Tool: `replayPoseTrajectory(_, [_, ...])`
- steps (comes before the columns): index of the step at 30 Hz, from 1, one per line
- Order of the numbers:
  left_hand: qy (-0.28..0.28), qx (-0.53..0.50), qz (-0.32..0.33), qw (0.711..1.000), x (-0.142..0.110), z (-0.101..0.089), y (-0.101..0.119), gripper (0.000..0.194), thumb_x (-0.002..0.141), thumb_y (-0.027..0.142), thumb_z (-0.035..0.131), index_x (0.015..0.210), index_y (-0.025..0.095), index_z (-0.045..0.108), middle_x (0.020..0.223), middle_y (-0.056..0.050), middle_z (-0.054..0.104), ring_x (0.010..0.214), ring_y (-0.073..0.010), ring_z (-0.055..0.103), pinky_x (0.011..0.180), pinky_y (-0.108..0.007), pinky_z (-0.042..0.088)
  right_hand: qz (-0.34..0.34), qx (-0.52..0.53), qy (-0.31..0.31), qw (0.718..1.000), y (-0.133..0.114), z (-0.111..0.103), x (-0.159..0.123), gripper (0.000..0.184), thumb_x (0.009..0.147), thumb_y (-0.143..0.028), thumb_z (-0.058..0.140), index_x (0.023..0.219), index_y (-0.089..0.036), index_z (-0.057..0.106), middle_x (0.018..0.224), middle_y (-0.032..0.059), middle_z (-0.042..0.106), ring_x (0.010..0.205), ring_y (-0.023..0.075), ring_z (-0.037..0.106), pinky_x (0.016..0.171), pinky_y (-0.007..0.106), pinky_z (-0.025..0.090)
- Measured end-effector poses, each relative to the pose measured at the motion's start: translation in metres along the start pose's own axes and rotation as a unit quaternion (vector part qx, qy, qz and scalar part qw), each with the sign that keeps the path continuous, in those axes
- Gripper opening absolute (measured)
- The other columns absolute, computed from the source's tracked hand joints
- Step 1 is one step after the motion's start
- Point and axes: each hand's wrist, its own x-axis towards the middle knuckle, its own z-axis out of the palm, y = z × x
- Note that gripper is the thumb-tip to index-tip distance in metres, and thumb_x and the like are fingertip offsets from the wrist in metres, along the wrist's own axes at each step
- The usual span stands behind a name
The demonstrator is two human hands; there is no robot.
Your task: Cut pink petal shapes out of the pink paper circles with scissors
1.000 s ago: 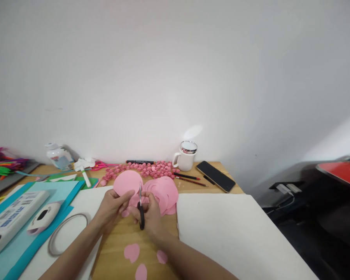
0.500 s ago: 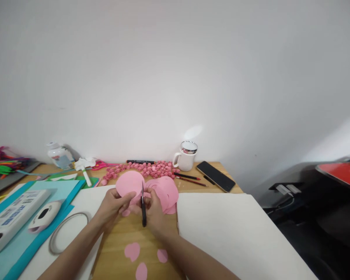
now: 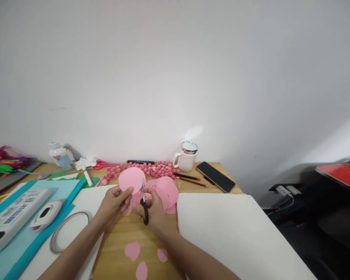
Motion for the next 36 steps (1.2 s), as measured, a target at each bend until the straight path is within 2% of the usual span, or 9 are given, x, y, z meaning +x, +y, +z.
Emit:
replayPoseTrajectory(3, [-0.017,-0.002,-0.009,1.000,0.0003,0.0001,-0.0007,0.042,0.069,0.047,0.065,0.047,0.016,0.049,0.033,0.005,0.044,0.027,-0.0060,0.035,0.032,-0.020,0.026,0.005,-0.009,-0.010,1.000,0.0035,0.0011,-0.0001,0.051,0.062,-0.041,0.075,0.097,-0.019,0.045,0.049,-0.0085,0.051,0.043,0.0089,0.042,0.042,0.019,0.031])
replayPoseTrajectory(9, [0.024,0.031,-0.003,0.999,-0.0015,-0.0003,0.0010,0.051,0.063,0.044,0.070,0.035,0.017,0.038,0.027,0.006,0.035,0.028,-0.0035,0.030,0.034,-0.018,0.024,-0.001,-0.011,-0.024,1.000,0.0087,0.0020,-0.0023,0.046,0.066,-0.036,0.074,0.098,-0.019,0.045,0.052,-0.0084,0.051,0.045,0.0087,0.043,0.043,0.019,0.030])
replayPoseTrajectory(18, [-0.006,0.028,-0.014,0.999,-0.0037,0.0026,0.0040,0.049,0.063,0.041,0.071,0.035,0.017,0.039,0.028,0.007,0.035,0.029,-0.0038,0.029,0.035,-0.019,0.026,-0.027,0.038,-0.030,0.998,0.0015,0.0007,0.0009,0.046,0.059,-0.032,0.079,0.084,-0.022,0.042,0.067,-0.0052,0.056,0.058,0.0116,0.051,0.054,0.023,0.037])
replayPoseTrajectory(24, [0.001,0.034,-0.009,0.999,-0.0050,0.0025,0.0063,0.050,0.063,0.041,0.072,0.034,0.016,0.039,0.028,0.006,0.036,0.030,-0.0037,0.030,0.036,-0.018,0.026,-0.019,0.056,-0.030,0.998,0.0023,0.0006,0.0003,0.045,0.060,-0.029,0.079,0.086,-0.022,0.043,0.067,-0.0060,0.055,0.054,0.0096,0.046,0.050,0.021,0.033])
replayPoseTrajectory(29, [0.011,0.032,-0.009,0.999,-0.0041,0.0022,0.0048,0.050,0.061,0.042,0.072,0.035,0.017,0.038,0.028,0.007,0.035,0.030,-0.0034,0.028,0.034,-0.018,0.026,-0.023,0.054,-0.038,0.998,0.0027,-0.0001,-0.0007,0.041,0.062,-0.025,0.077,0.082,-0.022,0.041,0.061,-0.0089,0.050,0.047,0.0061,0.036,0.045,0.019,0.025])
replayPoseTrajectory(32, [0.013,0.033,-0.010,0.999,-0.0025,0.0017,0.0041,0.049,0.061,0.043,0.072,0.036,0.017,0.039,0.028,0.007,0.035,0.030,-0.0036,0.028,0.034,-0.018,0.026,-0.016,0.053,-0.037,0.998,0.0021,0.0001,-0.0012,0.041,0.063,-0.024,0.076,0.083,-0.022,0.041,0.059,-0.0099,0.048,0.045,0.0051,0.032,0.045,0.019,0.025])
replayPoseTrajectory(36, [0.014,0.040,-0.005,0.999,-0.0015,0.0008,0.0039,0.049,0.060,0.044,0.072,0.036,0.017,0.039,0.028,0.007,0.035,0.030,-0.0037,0.029,0.035,-0.019,0.025,-0.008,0.047,-0.029,0.998,0.0012,0.0006,-0.0013,0.042,0.063,-0.027,0.076,0.086,-0.021,0.042,0.058,-0.0099,0.047,0.046,0.0054,0.034,0.044,0.017,0.025])
